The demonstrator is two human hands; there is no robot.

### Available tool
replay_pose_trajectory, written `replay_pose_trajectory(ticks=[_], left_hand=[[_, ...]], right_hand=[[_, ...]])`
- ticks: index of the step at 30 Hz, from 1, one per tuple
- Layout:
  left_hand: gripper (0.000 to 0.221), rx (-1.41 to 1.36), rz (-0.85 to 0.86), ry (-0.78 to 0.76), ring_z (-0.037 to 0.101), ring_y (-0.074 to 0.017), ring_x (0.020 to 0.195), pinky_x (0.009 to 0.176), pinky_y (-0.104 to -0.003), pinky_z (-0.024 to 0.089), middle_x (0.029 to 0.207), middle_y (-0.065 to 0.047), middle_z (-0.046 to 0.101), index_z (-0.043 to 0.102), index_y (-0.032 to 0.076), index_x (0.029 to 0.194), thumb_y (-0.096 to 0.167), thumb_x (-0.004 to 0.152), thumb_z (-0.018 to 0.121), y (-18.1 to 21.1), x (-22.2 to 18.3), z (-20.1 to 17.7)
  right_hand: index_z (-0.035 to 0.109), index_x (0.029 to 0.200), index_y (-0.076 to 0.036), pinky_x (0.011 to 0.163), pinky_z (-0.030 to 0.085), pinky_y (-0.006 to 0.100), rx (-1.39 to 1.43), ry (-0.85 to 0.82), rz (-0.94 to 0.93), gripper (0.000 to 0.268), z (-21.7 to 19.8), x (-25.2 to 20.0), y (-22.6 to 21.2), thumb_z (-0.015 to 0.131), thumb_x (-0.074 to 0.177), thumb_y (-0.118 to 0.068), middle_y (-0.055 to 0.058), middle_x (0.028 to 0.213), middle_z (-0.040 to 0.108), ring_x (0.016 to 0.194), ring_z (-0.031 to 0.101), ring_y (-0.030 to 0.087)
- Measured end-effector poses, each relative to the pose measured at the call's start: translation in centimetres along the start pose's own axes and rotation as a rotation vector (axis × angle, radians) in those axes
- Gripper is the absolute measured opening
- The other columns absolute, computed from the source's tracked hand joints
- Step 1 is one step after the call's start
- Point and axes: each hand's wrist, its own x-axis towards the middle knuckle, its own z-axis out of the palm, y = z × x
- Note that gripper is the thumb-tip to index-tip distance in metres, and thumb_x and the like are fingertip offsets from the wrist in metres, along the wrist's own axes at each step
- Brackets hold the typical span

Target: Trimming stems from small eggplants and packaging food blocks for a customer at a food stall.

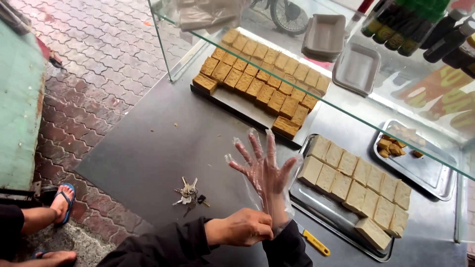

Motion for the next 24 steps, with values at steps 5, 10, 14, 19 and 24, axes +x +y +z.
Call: replay_pose_trajectory(ticks=[5, 10, 14, 19, 24], left_hand=[[0.044, 0.053, 0.068, 0.091, 0.07, -0.0271, 0.116, 0.097, -0.038, 0.058, 0.13, -0.009, 0.069, 0.066, 0.013, 0.13, 0.039, 0.095, 0.073, -8.3, 7.9, -18.6], [0.071, 1.242, -0.413, 0.622, 0.05, -0.0306, 0.121, 0.098, -0.045, 0.05, 0.142, -0.015, 0.046, 0.031, 0.009, 0.155, 0.034, 0.103, 0.073, -26.2, 15.0, -37.9], [0.017, 1.355, -0.359, 0.537, 0.053, -0.0304, 0.09, 0.07, -0.04, 0.047, 0.094, -0.01, 0.06, 0.071, -0.001, 0.094, -0.002, 0.079, 0.077, -28.9, 14.7, -39.3], [0.035, 1.183, -0.04, 0.751, 0.051, -0.0205, 0.087, 0.075, -0.034, 0.042, 0.084, 0.002, 0.059, 0.068, 0.01, 0.072, 0.008, 0.062, 0.101, -23.6, 13.7, -39.2], [0.028, 0.875, 0.042, 0.674, 0.049, -0.0293, 0.115, 0.093, -0.041, 0.038, 0.118, -0.007, 0.059, 0.055, 0.01, 0.077, 0.002, 0.08, 0.081, -16.6, 10.1, -32.2]], right_hand=[[0.034, 0.16, -0.017, 0.119, 0.015, 0.074, 0.091, 0.38, -0.25, 0.109, -1.7, 3.3, -3.6, 0.047, 0.076, -0.085, 0.014, 0.168, 0.029, 0.154, 0.027, 0.041], [0.025, 0.166, -0.009, 0.123, 0.027, 0.06, 0.511, 0.154, -0.321, 0.085, -1.3, 2.4, -3.6, 0.066, 0.1, -0.046, 0.029, 0.154, 0.046, 0.141, 0.046, 0.045], [0.031, 0.164, -0.009, 0.114, 0.042, 0.054, 0.394, 0.258, -0.328, 0.08, -1.5, 1.6, -2.4, 0.072, 0.101, -0.038, 0.025, 0.142, 0.058, 0.128, 0.057, 0.038], [0.052, 0.147, -0.004, 0.092, 0.054, 0.045, 0.151, 0.536, -0.331, 0.064, -0.3, 1.1, -1.7, 0.079, 0.097, -0.034, 0.017, 0.119, 0.066, 0.1, 0.065, 0.033], [0.043, 0.154, -0.019, 0.094, 0.053, 0.043, -0.446, 0.635, -0.235, 0.065, 1.1, 4.6, -0.8, 0.065, 0.098, -0.041, 0.013, 0.129, 0.067, 0.101, 0.066, 0.026]])
